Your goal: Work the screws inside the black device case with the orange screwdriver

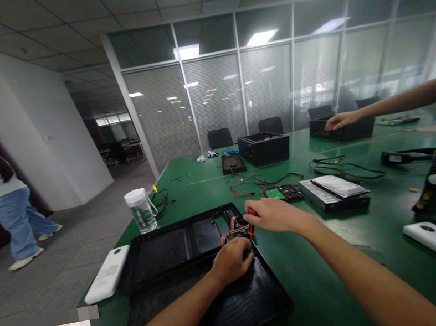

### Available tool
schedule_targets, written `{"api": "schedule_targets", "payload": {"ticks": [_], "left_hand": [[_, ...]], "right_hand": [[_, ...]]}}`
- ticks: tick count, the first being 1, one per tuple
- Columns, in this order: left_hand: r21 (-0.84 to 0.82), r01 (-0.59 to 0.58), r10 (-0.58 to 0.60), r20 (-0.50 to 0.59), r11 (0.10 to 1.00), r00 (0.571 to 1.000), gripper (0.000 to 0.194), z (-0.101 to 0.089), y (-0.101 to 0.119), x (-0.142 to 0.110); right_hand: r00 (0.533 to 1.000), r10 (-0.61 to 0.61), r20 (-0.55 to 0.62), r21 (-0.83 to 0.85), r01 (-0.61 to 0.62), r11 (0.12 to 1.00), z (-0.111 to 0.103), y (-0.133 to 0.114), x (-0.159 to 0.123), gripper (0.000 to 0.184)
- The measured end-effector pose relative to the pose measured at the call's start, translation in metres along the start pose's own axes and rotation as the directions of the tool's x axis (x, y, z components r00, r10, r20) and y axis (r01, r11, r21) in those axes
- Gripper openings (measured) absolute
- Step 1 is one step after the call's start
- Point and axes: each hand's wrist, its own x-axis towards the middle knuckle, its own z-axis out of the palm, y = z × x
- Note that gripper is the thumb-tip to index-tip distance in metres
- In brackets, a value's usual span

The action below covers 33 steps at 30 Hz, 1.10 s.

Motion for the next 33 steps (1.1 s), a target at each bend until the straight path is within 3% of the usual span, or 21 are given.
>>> {"api": "schedule_targets", "payload": {"ticks": [3,6,10,13,15,17,18,20,22,23,24,26,33], "left_hand": [[0.001,-0.007,0.007,0.001,1.000,1.000,0.011,0.000,0.001,0.000],[-0.002,-0.001,0.001,0.002,1.000,1.000,0.011,-0.001,0.002,0.000],[0.010,0.002,-0.002,0.002,1.000,1.000,0.011,-0.002,0.003,0.000],[0.021,-0.018,0.018,0.006,1.000,1.000,0.011,-0.003,0.003,0.001],[0.029,-0.028,0.028,0.006,0.999,1.000,0.010,-0.004,0.004,0.001],[0.037,-0.034,0.033,0.010,0.999,0.999,0.011,-0.004,0.004,0.002],[0.040,-0.035,0.034,0.013,0.999,0.999,0.010,-0.004,0.004,0.002],[0.043,-0.043,0.042,0.023,0.998,0.999,0.010,-0.005,0.005,0.002],[0.039,-0.058,0.057,0.034,0.998,0.998,0.009,-0.005,0.005,0.002],[0.037,-0.066,0.064,0.039,0.997,0.997,0.009,-0.005,0.005,0.002],[0.034,-0.073,0.072,0.044,0.997,0.996,0.010,-0.006,0.006,0.003],[0.042,-0.080,0.078,0.047,0.996,0.996,0.011,-0.006,0.007,0.003],[0.121,-0.122,0.120,0.030,0.985,0.992,0.010,-0.007,0.010,0.004]], "right_hand": [[0.999,0.033,-0.018,-0.045,-0.033,0.998,0.001,0.002,0.000,0.052],[0.999,0.030,-0.015,0.000,-0.030,1.000,0.000,0.003,-0.001,0.043],[0.998,-0.055,0.006,0.161,0.054,0.985,-0.002,0.008,0.002,0.037],[0.992,-0.113,-0.063,0.393,0.129,0.911,0.010,0.024,0.003,0.035],[0.992,-0.075,-0.105,0.600,0.123,0.790,0.031,0.043,0.000,0.034],[0.998,0.027,-0.054,0.809,0.027,0.588,0.058,0.066,-0.008,0.034],[0.996,0.087,-0.022,0.893,-0.020,0.450,0.072,0.078,-0.013,0.034],[0.957,0.291,0.010,0.996,-0.036,0.084,0.096,0.100,-0.023,0.031],[0.885,0.463,0.050,0.971,0.065,-0.229,0.110,0.117,-0.028,0.021],[0.857,0.510,0.069,0.936,0.121,-0.330,0.113,0.122,-0.028,0.017],[0.842,0.533,0.080,0.904,0.164,-0.395,0.114,0.126,-0.028,0.013],[0.845,0.527,0.088,0.877,0.185,-0.444,0.114,0.129,-0.025,0.008],[0.895,0.431,0.112,0.918,0.073,-0.391,0.122,0.116,-0.024,0.013]]}}
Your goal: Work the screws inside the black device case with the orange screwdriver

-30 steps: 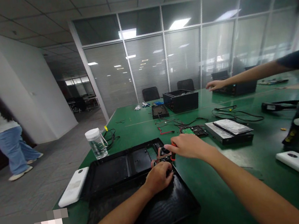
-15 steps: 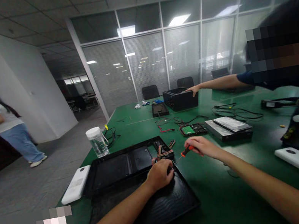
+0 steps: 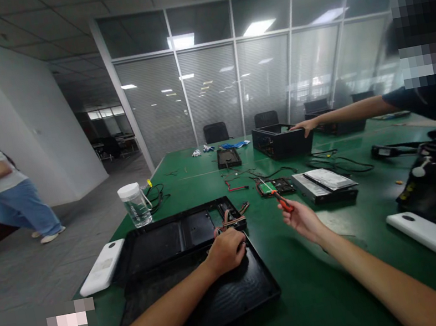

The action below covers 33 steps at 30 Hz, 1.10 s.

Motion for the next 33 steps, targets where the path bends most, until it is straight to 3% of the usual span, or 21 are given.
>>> {"api": "schedule_targets", "payload": {"ticks": [9,12,14,16,19,21,24,26,27,28,29,30,31,33], "left_hand": [[-0.047,0.003,-0.004,-0.010,0.999,1.000,0.014,-0.001,-0.002,-0.002],[0.001,-0.173,0.173,0.049,0.985,0.984,0.020,-0.001,-0.003,0.000],[0.043,-0.321,0.311,0.163,0.946,0.936,0.020,-0.002,-0.003,0.003],[0.086,-0.386,0.350,0.273,0.919,0.896,0.016,-0.006,-0.002,0.007],[0.162,-0.373,0.303,0.342,0.914,0.890,0.010,-0.014,0.005,0.011],[0.177,-0.411,0.336,0.340,0.894,0.878,0.012,-0.024,0.012,0.010],[0.176,-0.466,0.416,0.257,0.867,0.872,0.022,-0.043,0.018,0.002],[0.204,-0.406,0.369,0.194,0.891,0.909,0.026,-0.059,0.014,-0.009],[0.222,-0.343,0.308,0.179,0.912,0.934,0.026,-0.067,0.008,-0.017],[0.242,-0.260,0.223,0.170,0.935,0.960,0.027,-0.074,0.000,-0.025],[0.259,-0.164,0.123,0.167,0.952,0.978,0.028,-0.081,-0.010,-0.034],[0.271,-0.065,0.019,0.169,0.960,0.985,0.031,-0.086,-0.022,-0.043],[0.281,0.043,-0.088,0.152,0.959,0.984,0.035,-0.091,-0.034,-0.052],[0.258,0.176,-0.231,0.197,0.950,0.953,0.034,-0.097,-0.057,-0.066]], "right_hand": [[0.995,0.059,0.076,0.010,-0.060,0.998,0.001,-0.002,-0.003,0.014],[0.994,0.055,0.098,0.083,-0.063,0.995,0.001,-0.005,-0.002,0.012],[0.994,0.029,0.109,0.098,-0.040,0.994,0.000,-0.005,-0.002,0.013],[0.991,-0.014,0.132,0.081,0.003,0.997,-0.002,-0.004,-0.002,0.016],[0.980,-0.101,0.170,-0.034,0.109,0.994,-0.004,-0.001,-0.003,0.019],[0.961,-0.156,0.230,-0.264,0.216,0.940,0.000,-0.003,-0.008,0.024],[0.903,-0.178,0.391,-0.606,0.398,0.689,0.022,-0.012,-0.028,0.031],[0.829,-0.133,0.543,-0.677,0.525,0.515,0.045,-0.015,-0.055,0.034],[0.764,-0.078,0.640,-0.674,0.607,0.420,0.057,-0.015,-0.072,0.034],[0.671,0.009,0.741,-0.645,0.710,0.283,0.067,-0.012,-0.091,0.028],[0.605,0.077,0.792,-0.610,0.783,0.124,0.075,-0.006,-0.109,0.021],[0.594,0.124,0.795,-0.593,0.804,-0.046,0.080,0.001,-0.127,0.015],[0.628,0.145,0.765,-0.596,0.775,-0.211,0.081,0.010,-0.144,0.011],[0.683,0.122,0.720,-0.587,0.693,-0.419,0.074,0.027,-0.169,0.022]]}}
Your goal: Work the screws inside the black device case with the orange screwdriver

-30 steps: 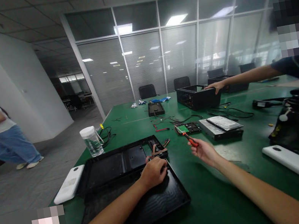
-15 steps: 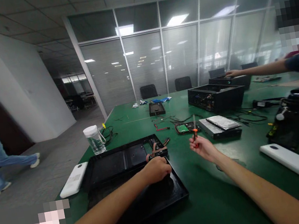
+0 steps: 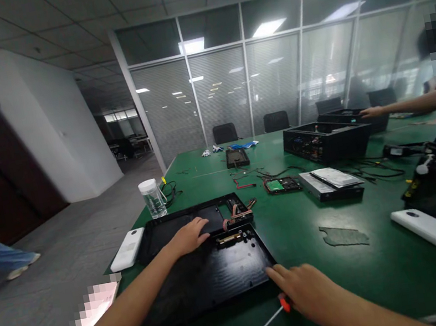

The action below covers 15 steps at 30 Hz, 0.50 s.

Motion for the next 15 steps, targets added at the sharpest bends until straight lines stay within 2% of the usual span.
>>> {"api": "schedule_targets", "payload": {"ticks": [2,4,8,12,15], "left_hand": [[-0.050,0.039,-0.032,0.131,0.998,0.991,0.028,0.004,-0.017,-0.003],[-0.063,0.024,-0.010,0.226,0.998,0.974,0.027,0.007,-0.023,-0.001],[0.013,-0.084,0.079,0.242,0.996,0.967,0.021,0.004,-0.011,0.013],[0.046,-0.159,0.146,0.212,0.986,0.966,0.018,-0.021,0.009,0.021],[0.044,-0.195,0.183,0.193,0.980,0.964,0.017,-0.053,0.027,0.015]], "right_hand": [[0.999,0.034,-0.032,-0.071,-0.037,0.997,0.013,-0.005,-0.020,0.024],[0.997,0.044,-0.068,-0.064,-0.049,0.997,0.020,0.000,-0.038,0.013],[0.989,0.079,-0.124,-0.010,-0.081,0.997,0.021,0.014,-0.065,0.005],[0.986,0.129,-0.102,0.022,-0.127,0.992,0.017,0.015,-0.065,0.005],[0.982,0.176,-0.060,-0.015,-0.178,0.984,0.016,0.017,-0.042,0.008]]}}
